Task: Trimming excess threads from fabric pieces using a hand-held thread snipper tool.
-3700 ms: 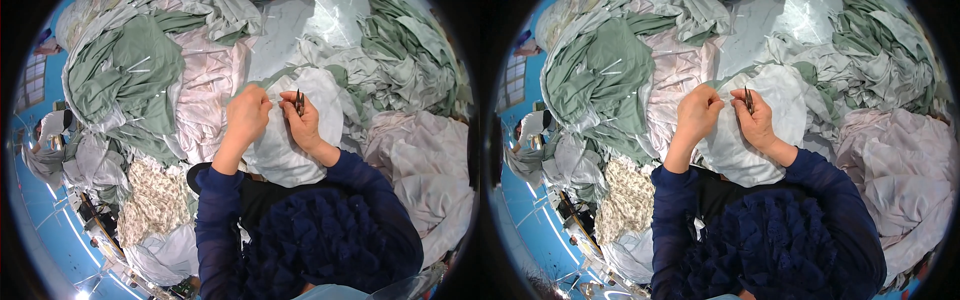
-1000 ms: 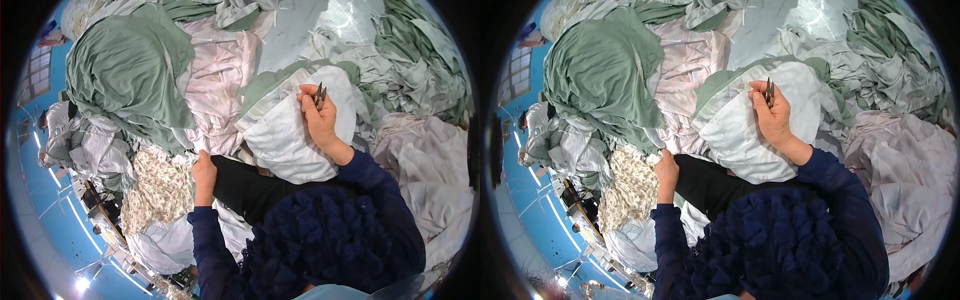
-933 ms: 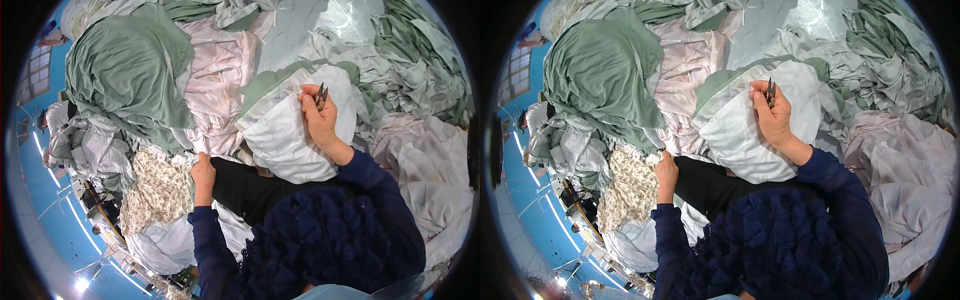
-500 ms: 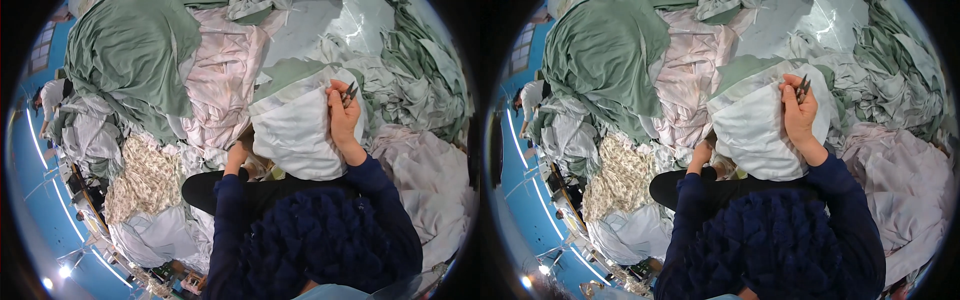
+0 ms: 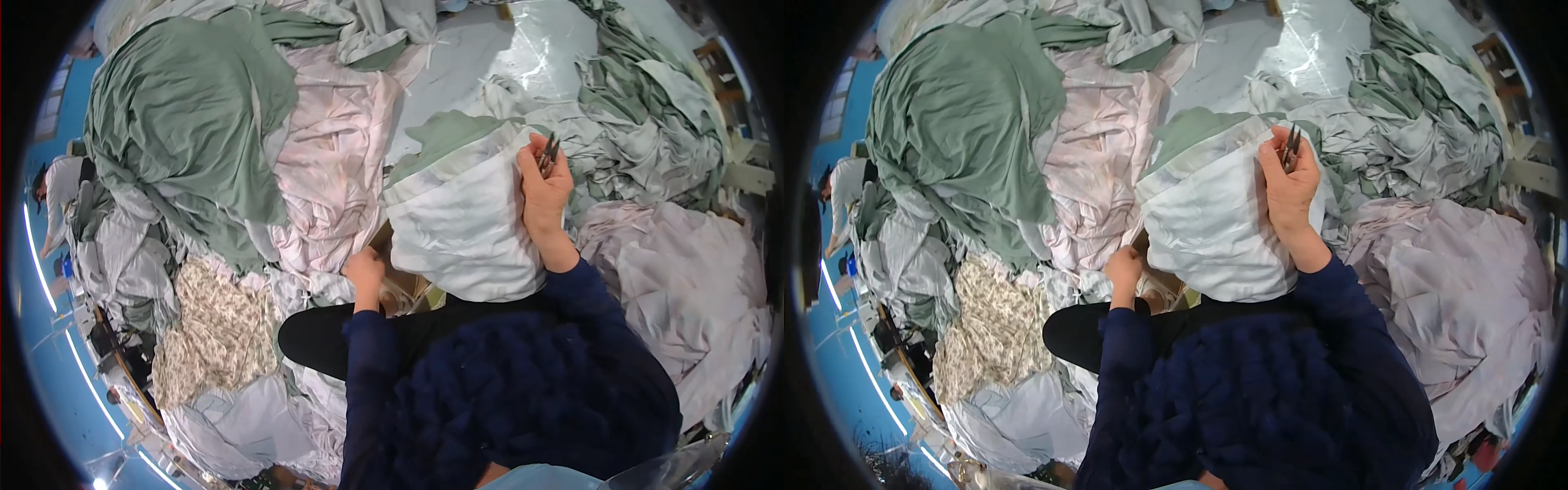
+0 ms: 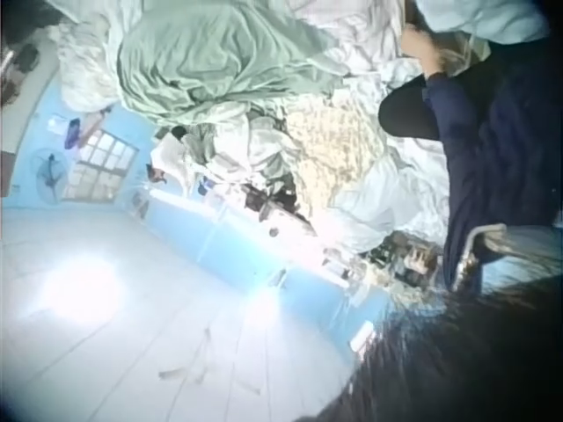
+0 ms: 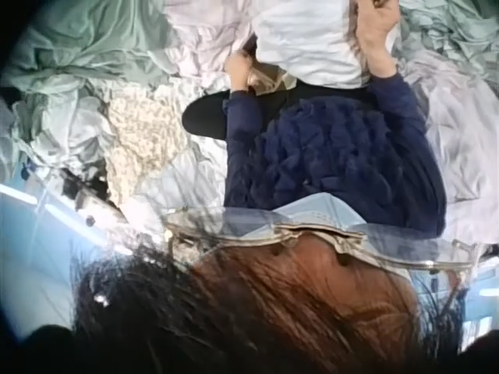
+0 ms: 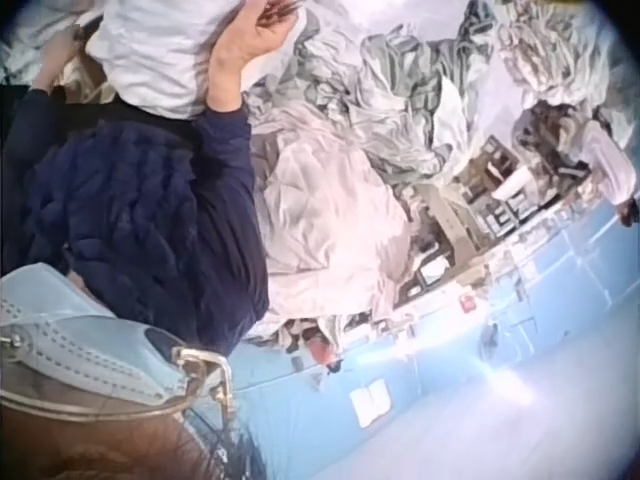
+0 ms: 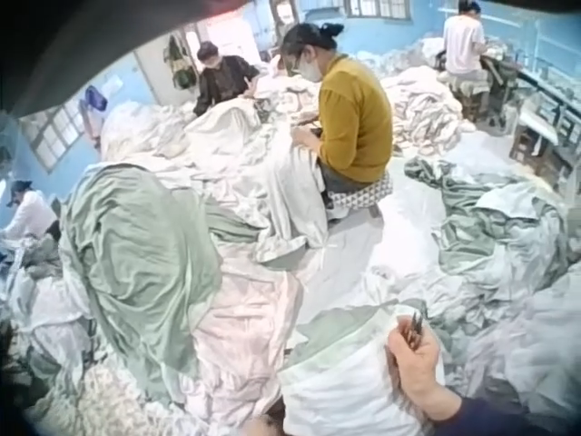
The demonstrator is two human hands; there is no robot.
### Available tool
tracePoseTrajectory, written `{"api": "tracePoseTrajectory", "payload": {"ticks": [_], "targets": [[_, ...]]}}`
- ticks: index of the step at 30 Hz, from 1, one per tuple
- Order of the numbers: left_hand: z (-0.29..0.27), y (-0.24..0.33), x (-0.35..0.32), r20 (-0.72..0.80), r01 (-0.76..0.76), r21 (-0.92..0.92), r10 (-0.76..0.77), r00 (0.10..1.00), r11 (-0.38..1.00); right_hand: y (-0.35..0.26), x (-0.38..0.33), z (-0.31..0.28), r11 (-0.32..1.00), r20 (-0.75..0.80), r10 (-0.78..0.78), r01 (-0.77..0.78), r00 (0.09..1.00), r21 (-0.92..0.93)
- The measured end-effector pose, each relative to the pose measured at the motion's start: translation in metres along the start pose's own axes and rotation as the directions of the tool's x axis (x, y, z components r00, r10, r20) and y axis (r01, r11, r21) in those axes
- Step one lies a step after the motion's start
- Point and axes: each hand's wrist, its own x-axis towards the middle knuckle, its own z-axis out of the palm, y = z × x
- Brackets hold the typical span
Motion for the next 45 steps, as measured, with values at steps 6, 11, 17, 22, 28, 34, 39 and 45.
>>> {"api": "tracePoseTrajectory", "payload": {"ticks": [6,11,17,22,28,34,39,45], "targets": [[-0.040,-0.010,-0.007,-0.602,-0.339,-0.247,0.131,0.788,0.908,-0.019,0.014,0.007,0.965,0.144,0.216,-0.190,0.966,-0.179],[-0.156,0.128,-0.082,-0.776,-0.816,-0.230,0.406,0.483,0.531,-0.031,0.018,0.019,0.885,0.377,0.038,0.144,0.925,-0.442],[-0.158,0.210,-0.085,-0.651,-0.891,0.015,0.681,0.336,0.454,-0.016,0.024,0.017,0.926,0.416,0.107,0.061,0.903,-0.372],[-0.138,0.216,-0.069,-0.676,-0.834,0.019,0.622,0.395,0.551,-0.018,0.027,0.005,0.798,0.421,-0.197,0.394,0.886,-0.457],[-0.134,0.215,-0.064,-0.684,-0.832,0.012,0.611,0.398,0.555,0.013,0.068,-0.033,0.515,0.404,-0.474,0.618,0.783,-0.594],[-0.131,0.212,-0.061,-0.694,-0.842,-0.006,0.603,0.392,0.540,0.023,0.115,-0.102,0.438,0.083,-0.516,0.346,0.852,-0.829],[-0.128,0.210,-0.059,-0.695,-0.837,-0.057,0.580,0.425,0.545,0.030,0.125,-0.131,0.732,-0.009,-0.185,0.132,0.983,-0.669],[-0.127,0.212,-0.062,-0.695,-0.837,-0.065,0.577,0.429,0.543,0.017,0.102,-0.077,0.873,0.174,0.148,-0.046,0.974,-0.486]]}}
